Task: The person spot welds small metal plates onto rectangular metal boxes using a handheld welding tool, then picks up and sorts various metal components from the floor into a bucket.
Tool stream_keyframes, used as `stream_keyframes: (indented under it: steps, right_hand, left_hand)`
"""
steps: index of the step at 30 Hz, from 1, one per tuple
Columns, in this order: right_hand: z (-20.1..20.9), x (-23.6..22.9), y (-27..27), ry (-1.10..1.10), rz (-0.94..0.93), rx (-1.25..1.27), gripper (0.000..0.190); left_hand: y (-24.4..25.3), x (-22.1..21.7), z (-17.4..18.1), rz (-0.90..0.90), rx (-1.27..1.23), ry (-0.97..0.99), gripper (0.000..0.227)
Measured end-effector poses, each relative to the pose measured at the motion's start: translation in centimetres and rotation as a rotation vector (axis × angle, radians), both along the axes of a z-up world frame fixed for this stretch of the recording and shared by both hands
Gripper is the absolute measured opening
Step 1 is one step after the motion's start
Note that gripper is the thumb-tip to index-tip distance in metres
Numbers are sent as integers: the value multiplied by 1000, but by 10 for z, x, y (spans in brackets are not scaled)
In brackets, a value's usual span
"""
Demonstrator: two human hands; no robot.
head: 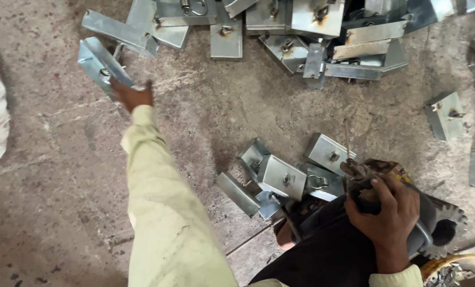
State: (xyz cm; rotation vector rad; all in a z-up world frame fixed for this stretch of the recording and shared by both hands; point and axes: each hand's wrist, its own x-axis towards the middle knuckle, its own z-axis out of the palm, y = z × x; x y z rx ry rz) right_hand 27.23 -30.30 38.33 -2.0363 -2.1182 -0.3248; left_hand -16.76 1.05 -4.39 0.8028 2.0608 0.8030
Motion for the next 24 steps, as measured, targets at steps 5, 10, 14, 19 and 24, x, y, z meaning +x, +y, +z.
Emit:
stream_keyframes:
  steps: [5, 10, 14, 19, 24]
  right_hand:
    - [3, -7, 10, 18, -28, -45, 64]
    - [1, -10, 16, 41, -28, -45, 63]
    - [2, -11, 18, 43, -29, -52, 63]
    - [0, -14, 19, 48, -3, -46, 64]
    - [-1, -15, 20, 39, 4, -31, 63]
  left_hand:
    - [18, -34, -34, 88, -126, 178, 53]
    - [-6, 2, -4, -1, -68, 204, 31]
    - [-133, 73, 91, -223, 157, -109, 36]
    - [-291, 186, 181, -874, -92, 70, 12]
    - [-271, 200, 213, -1646, -519, -7, 63]
